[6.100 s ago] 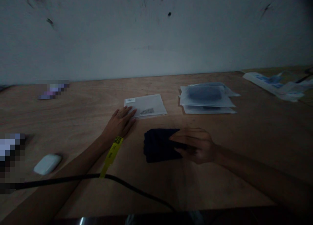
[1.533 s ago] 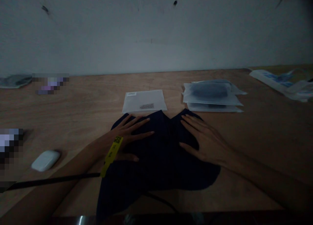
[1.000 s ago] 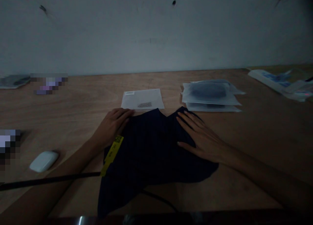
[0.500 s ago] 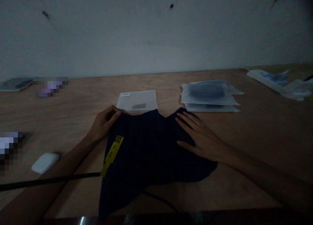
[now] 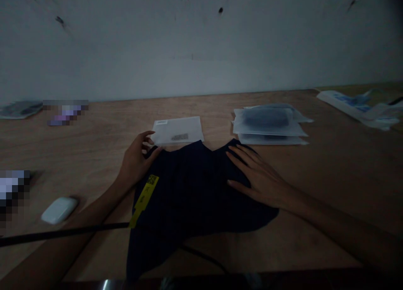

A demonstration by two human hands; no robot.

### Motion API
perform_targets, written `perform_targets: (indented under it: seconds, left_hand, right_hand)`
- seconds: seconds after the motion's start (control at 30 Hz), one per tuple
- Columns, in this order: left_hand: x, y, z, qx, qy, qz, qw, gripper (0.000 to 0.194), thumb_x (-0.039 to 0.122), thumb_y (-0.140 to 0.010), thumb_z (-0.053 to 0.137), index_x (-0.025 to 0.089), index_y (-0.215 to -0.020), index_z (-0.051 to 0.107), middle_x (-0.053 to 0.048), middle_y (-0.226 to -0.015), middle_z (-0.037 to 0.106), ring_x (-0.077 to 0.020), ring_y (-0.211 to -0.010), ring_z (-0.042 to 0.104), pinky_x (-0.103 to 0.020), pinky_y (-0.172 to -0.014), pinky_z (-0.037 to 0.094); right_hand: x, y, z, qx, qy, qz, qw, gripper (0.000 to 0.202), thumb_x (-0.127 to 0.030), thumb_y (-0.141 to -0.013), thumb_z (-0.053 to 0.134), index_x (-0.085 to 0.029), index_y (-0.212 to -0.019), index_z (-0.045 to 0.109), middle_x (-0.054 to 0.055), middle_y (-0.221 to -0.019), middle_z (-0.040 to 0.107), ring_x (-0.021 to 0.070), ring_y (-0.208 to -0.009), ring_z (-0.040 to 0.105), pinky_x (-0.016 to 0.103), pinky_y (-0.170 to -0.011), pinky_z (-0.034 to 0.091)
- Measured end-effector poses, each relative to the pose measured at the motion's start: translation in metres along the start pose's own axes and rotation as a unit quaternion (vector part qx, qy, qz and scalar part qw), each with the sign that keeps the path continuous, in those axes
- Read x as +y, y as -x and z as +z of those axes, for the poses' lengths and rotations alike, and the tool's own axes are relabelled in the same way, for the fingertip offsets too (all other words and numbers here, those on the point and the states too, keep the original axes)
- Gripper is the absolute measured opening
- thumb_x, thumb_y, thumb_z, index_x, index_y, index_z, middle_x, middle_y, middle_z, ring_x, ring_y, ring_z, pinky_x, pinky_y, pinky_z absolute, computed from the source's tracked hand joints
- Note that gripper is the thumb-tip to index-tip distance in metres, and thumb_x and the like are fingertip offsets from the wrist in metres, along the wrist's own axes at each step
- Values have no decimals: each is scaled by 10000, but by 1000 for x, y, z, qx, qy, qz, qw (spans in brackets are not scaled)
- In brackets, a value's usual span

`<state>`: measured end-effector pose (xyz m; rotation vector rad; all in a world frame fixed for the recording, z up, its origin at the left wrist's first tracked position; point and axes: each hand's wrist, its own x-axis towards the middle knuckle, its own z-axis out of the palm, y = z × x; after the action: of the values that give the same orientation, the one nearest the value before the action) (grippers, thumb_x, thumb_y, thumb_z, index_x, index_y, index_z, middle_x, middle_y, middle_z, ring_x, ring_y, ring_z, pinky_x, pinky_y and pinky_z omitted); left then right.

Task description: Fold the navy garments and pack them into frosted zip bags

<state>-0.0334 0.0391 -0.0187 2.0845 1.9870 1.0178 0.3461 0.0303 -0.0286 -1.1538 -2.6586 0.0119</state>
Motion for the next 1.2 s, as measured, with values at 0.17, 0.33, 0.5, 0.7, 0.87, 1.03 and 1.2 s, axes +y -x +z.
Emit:
perform_targets:
  seconds: [0.17, 0.33, 0.5, 0.7, 0.87, 1.03, 1.2]
  left_hand:
    - [25, 16, -14, 0, -64, 224, 972, 287, 408, -946, 577, 229, -1167, 614, -93, -1162, 585, -270, -1083, 574, -414, -917, 503]
    - [51, 34, -12, -254, -13, 386, 887, 719, 676, -916, 467, 295, -1519, 368, -125, -1596, 290, -420, -1433, 297, -662, -1157, 186]
    - [52, 35, -1, -349, -48, 392, 850, 855, 698, -872, 543, 353, -1574, 197, -106, -1655, 132, -456, -1493, 129, -744, -1132, 13]
    - [51, 33, -8, -298, 21, 412, 861, 783, 693, -803, 632, 271, -1441, 468, -151, -1531, 374, -435, -1409, 282, -655, -1146, 131]
    - [66, 35, -10, -360, 202, 401, 818, 568, 749, -744, 649, 189, -837, 624, -109, -980, 610, -258, -913, 540, -409, -821, 396]
    - [76, 39, -5, -400, 176, 407, 802, 554, 721, -724, 660, 175, -705, 564, -96, -963, 599, -238, -873, 516, -400, -801, 351]
    - [69, 39, -6, -413, 169, 395, 803, 338, 509, -794, 643, 187, -699, 603, -86, -967, 608, -243, -906, 524, -396, -825, 367]
  right_hand:
    - [0, 0, -1, -4, -4, 5, 1000, 772, -608, -938, 483, -107, -1512, 361, 203, -1583, 316, 373, -1475, 266, 584, -1161, 330]
    - [-2, 0, -2, 0, -12, 8, 1000, 750, -594, -935, 492, -144, -1518, 352, 177, -1583, 329, 363, -1470, 283, 586, -1156, 336]
    - [0, -2, -6, 15, -12, 7, 1000, 759, -589, -920, 514, -108, -1491, 378, 209, -1561, 344, 378, -1448, 309, 581, -1142, 345]
    - [-3, 4, -24, 85, -124, -256, 955, 582, -581, -847, 583, -154, -1241, 553, 164, -1216, 592, 319, -1137, 572, 483, -907, 487]
    - [-18, 9, -23, 9, -165, -336, 927, 333, -517, -767, 601, -199, -867, 598, 62, -824, 596, 231, -765, 561, 384, -662, 416]
    - [-22, 8, -19, -7, -140, -331, 933, 109, -298, -661, 576, -207, -716, 550, 19, -710, 549, 180, -642, 476, 328, -580, 343]
    - [-20, 7, -19, -51, -179, -301, 935, 119, -249, -617, 538, -228, -586, 425, -5, -618, 476, 151, -581, 417, 318, -550, 299]
